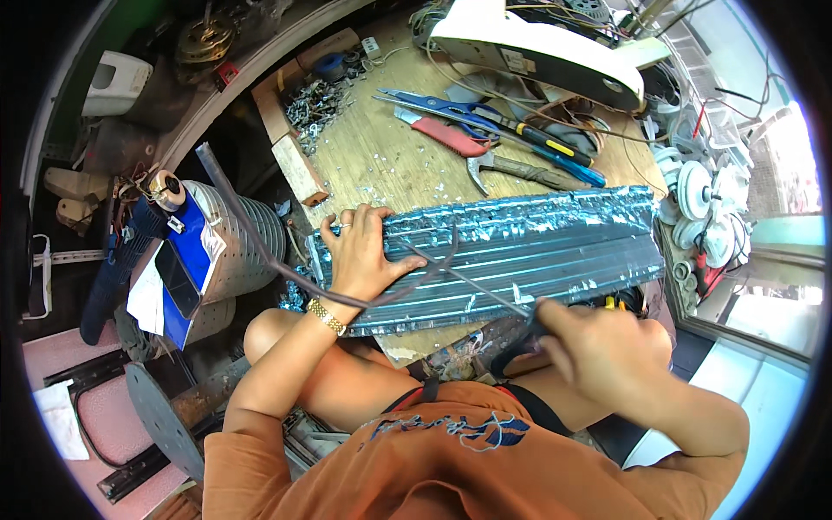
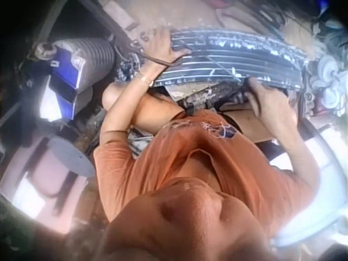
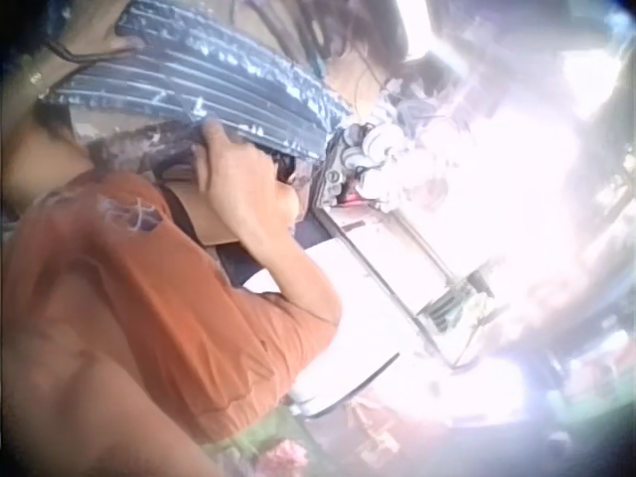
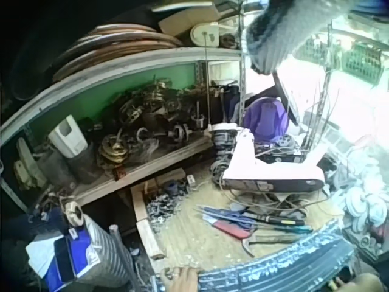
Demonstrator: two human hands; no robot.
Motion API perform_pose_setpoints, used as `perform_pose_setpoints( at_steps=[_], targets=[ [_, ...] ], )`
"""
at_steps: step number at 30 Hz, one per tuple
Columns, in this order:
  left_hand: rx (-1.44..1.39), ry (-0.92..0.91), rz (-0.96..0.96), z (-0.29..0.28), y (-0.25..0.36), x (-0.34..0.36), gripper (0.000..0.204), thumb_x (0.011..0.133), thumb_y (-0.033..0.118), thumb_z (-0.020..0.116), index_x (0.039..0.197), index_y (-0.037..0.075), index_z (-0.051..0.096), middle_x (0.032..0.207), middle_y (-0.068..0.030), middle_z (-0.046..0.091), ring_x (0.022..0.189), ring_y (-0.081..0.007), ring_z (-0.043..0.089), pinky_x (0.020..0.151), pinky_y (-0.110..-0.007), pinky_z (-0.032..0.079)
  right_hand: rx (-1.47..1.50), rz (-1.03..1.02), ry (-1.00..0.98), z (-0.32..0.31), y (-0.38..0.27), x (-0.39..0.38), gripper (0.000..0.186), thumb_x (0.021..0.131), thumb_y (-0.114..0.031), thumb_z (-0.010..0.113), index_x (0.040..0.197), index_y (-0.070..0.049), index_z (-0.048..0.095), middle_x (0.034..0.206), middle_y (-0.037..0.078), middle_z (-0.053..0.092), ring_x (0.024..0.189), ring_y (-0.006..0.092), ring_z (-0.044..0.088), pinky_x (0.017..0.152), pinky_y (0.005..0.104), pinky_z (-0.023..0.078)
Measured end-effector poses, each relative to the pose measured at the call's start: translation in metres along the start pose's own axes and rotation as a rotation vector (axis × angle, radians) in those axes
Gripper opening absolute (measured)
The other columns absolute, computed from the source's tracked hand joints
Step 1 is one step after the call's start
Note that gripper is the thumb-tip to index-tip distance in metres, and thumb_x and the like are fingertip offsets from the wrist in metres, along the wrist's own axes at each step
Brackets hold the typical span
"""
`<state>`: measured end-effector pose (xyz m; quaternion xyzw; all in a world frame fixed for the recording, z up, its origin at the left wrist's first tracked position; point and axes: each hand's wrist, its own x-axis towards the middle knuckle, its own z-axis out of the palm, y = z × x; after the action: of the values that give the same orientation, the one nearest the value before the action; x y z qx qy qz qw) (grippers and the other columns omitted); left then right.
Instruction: The person uses a screwdriver and a utility knife to scrape residue and flatten aluminum fins on an air conditioner evaporator coil while seated on the floor. They move the tools along the rows of fins and use their hands to pull away debris and inspect the surface.
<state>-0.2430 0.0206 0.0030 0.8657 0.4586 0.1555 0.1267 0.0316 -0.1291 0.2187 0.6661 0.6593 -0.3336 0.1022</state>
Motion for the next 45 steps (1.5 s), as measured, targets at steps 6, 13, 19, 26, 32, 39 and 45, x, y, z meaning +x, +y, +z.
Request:
perform_pose_setpoints(
  at_steps=[6, 13, 19, 26, 32, 39, 45],
  targets=[
    [0.068, 0.054, 0.009, -0.004, 0.003, 0.002, 0.089, 0.069, 0.070, 0.086, 0.127, 0.007, 0.064, 0.119, -0.0112, 0.064, 0.118, -0.0331, 0.057, 0.106, -0.064, 0.031, 0.227, -0.153, 0.296, 0.084, 0.045, -0.009, 0.040, 0.097, -0.020, 0.071, 0.134, -0.007, 0.061, 0.099, 0.021, 0.075, 0.086, 0.0465, 0.072, 0.072, 0.0566, 0.056],
    [0.145, 0.113, 0.013, -0.006, 0.008, 0.001, 0.083, 0.069, 0.072, 0.084, 0.123, 0.011, 0.067, 0.117, -0.0082, 0.064, 0.117, -0.0311, 0.057, 0.106, -0.062, 0.032, 0.332, -0.117, 0.268, 0.064, 0.046, -0.023, 0.033, 0.098, -0.019, 0.070, 0.129, -0.008, 0.064, 0.103, 0.023, 0.076, 0.093, 0.0449, 0.074, 0.078, 0.0525, 0.058],
    [0.115, 0.122, 0.009, -0.001, 0.009, -0.003, 0.083, 0.067, 0.070, 0.087, 0.123, 0.011, 0.066, 0.119, -0.0089, 0.063, 0.119, -0.0318, 0.056, 0.106, -0.063, 0.032, 0.361, -0.135, 0.242, 0.070, 0.040, -0.013, 0.032, 0.099, -0.018, 0.069, 0.129, -0.007, 0.064, 0.104, 0.024, 0.076, 0.094, 0.0455, 0.073, 0.083, 0.0526, 0.058],
    [0.054, 0.099, 0.025, 0.002, 0.004, -0.001, 0.087, 0.069, 0.076, 0.082, 0.122, 0.008, 0.067, 0.118, -0.0107, 0.062, 0.118, -0.0332, 0.058, 0.105, -0.063, 0.032, 0.272, -0.066, 0.194, 0.069, 0.001, -0.014, 0.029, 0.099, -0.019, 0.069, 0.124, -0.006, 0.060, 0.096, 0.025, 0.074, 0.087, 0.0471, 0.073, 0.077, 0.0556, 0.057],
    [0.067, 0.081, 0.011, -0.005, 0.011, 0.004, 0.088, 0.071, 0.077, 0.080, 0.131, 0.014, 0.068, 0.117, -0.0107, 0.062, 0.116, -0.0324, 0.057, 0.104, -0.063, 0.032, 0.405, -0.082, 0.291, 0.087, 0.036, -0.017, 0.036, 0.098, -0.014, 0.073, 0.130, -0.002, 0.063, 0.098, 0.023, 0.075, 0.091, 0.0445, 0.074, 0.078, 0.0485, 0.056],
    [0.112, 0.044, 0.000, -0.010, 0.009, -0.001, 0.081, 0.071, 0.068, 0.086, 0.137, 0.024, 0.069, 0.122, -0.0073, 0.063, 0.121, -0.0308, 0.056, 0.109, -0.065, 0.028, 0.418, -0.086, 0.304, 0.067, 0.050, -0.025, 0.031, 0.099, -0.013, 0.071, 0.127, -0.003, 0.063, 0.094, 0.022, 0.076, 0.089, 0.0423, 0.075, 0.078, 0.0494, 0.056],
    [0.070, 0.044, 0.027, -0.010, 0.014, 0.000, 0.081, 0.071, 0.068, 0.086, 0.136, 0.024, 0.069, 0.120, -0.0064, 0.064, 0.119, -0.0314, 0.057, 0.109, -0.066, 0.028, 0.271, -0.012, 0.145, 0.041, 0.032, -0.022, 0.034, 0.100, -0.017, 0.070, 0.131, -0.005, 0.060, 0.097, 0.023, 0.075, 0.086, 0.0445, 0.074, 0.074, 0.0546, 0.056]
  ],
)
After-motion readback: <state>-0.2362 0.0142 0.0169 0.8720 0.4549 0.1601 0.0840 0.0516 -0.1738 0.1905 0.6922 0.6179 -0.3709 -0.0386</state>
